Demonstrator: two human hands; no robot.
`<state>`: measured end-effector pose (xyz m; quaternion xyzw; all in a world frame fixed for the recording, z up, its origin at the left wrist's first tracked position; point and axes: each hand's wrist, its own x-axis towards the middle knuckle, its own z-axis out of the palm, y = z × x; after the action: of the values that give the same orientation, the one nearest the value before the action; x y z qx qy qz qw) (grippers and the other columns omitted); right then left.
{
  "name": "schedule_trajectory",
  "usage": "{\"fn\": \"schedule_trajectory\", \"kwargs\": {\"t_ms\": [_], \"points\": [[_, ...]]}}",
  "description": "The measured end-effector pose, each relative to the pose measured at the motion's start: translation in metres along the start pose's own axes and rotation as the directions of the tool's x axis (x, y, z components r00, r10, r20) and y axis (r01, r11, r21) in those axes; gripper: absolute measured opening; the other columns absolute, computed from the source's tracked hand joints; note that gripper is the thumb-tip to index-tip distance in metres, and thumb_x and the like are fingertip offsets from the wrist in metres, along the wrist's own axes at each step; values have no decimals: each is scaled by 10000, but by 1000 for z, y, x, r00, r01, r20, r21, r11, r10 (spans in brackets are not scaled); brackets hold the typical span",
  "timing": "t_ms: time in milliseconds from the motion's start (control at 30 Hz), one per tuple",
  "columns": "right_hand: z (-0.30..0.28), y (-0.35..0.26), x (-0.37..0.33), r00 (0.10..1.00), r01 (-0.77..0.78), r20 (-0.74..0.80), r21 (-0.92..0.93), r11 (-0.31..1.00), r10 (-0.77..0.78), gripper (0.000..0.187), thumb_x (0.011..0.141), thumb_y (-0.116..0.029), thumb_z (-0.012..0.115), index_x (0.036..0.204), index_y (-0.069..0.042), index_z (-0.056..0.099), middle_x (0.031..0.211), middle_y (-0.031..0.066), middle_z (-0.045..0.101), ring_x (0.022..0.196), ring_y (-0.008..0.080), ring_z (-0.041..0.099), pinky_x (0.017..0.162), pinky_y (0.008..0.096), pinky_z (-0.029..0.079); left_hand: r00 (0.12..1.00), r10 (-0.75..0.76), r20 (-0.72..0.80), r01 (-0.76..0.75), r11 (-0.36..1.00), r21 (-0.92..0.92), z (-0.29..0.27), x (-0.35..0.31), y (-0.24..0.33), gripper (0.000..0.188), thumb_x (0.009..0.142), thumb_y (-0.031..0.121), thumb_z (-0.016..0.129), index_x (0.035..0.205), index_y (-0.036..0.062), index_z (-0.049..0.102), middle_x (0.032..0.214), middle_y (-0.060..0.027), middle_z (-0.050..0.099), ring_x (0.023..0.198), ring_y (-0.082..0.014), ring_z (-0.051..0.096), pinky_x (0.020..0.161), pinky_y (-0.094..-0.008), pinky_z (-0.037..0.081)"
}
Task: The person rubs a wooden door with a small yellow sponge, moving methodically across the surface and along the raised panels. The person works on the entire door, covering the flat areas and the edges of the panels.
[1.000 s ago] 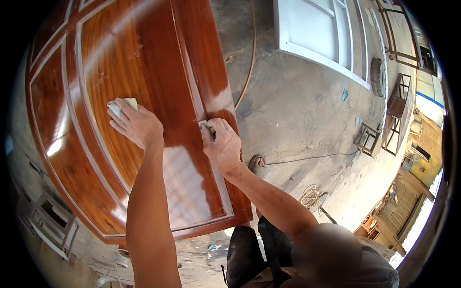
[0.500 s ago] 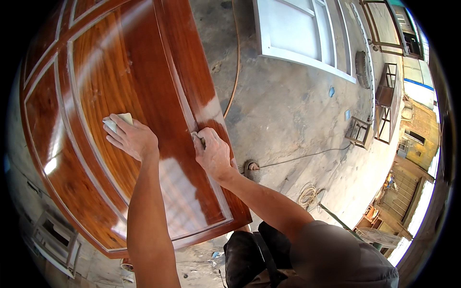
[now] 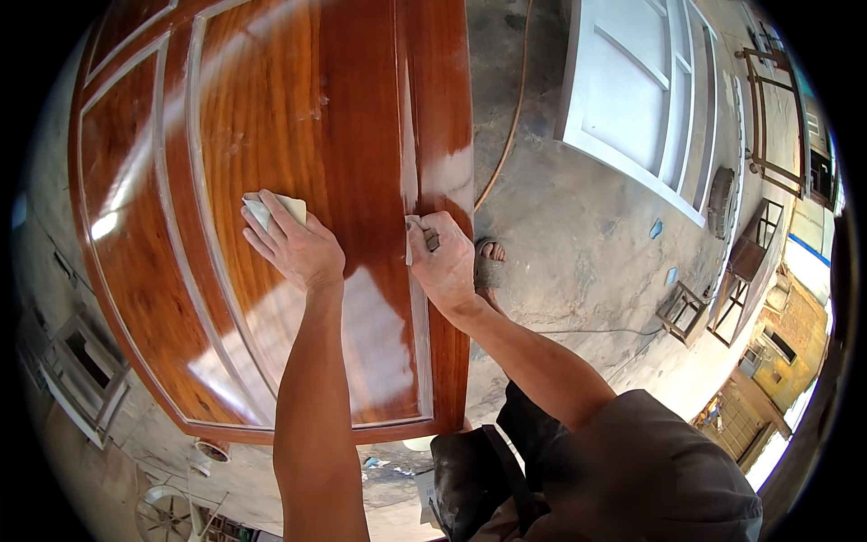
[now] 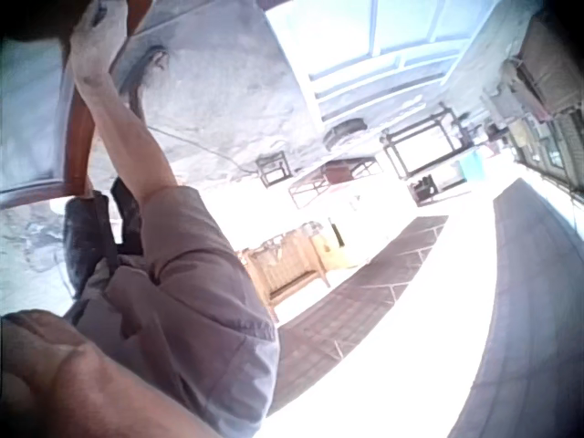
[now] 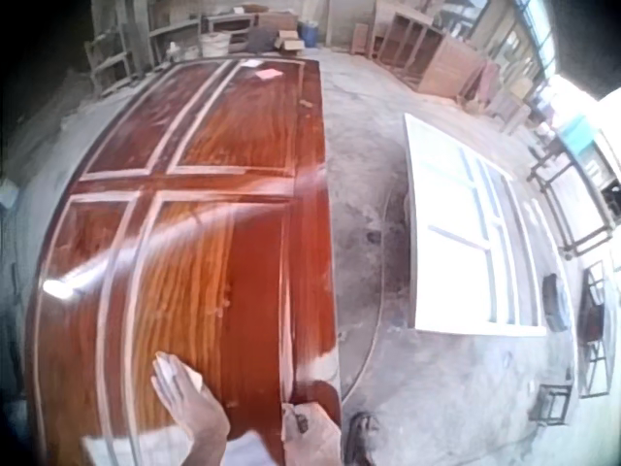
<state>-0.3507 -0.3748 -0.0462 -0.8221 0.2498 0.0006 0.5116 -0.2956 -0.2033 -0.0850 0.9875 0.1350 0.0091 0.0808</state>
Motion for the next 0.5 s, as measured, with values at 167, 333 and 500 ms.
{"fn": "schedule_trajectory", "kwargs": {"t_ms": [167,333,500], "points": [[1,-8,33,997,70,38,-143,987,-65,165,972,-112,723,924,-37,584,800,144,664,704,356,658,650,447,518,999,3,-36,-3,1000,-15,0,-1,-2,696,1044,158,529,1663,49,230,1624,-241,422,1603,-408,206,1328,-553,113],[-4,-8,0,994,-71,72,-138,988,81,193,968,-107,723,893,-47,556,804,153,657,701,381,659,635,472,518,999,-10,-31,10,1000,-9,-2,-1,-3,705,1035,146,536,1664,50,231,1617,-225,430,1607,-398,200,1331,-551,111],[-8,4,-13,997,43,61,-98,994,-37,198,973,-124,717,926,-57,537,847,151,644,709,427,643,614,515,505,996,-66,52,63,996,60,4,1,6,686,1045,148,543,1662,59,257,1640,-204,410,1612,-371,201,1332,-538,131]]}}
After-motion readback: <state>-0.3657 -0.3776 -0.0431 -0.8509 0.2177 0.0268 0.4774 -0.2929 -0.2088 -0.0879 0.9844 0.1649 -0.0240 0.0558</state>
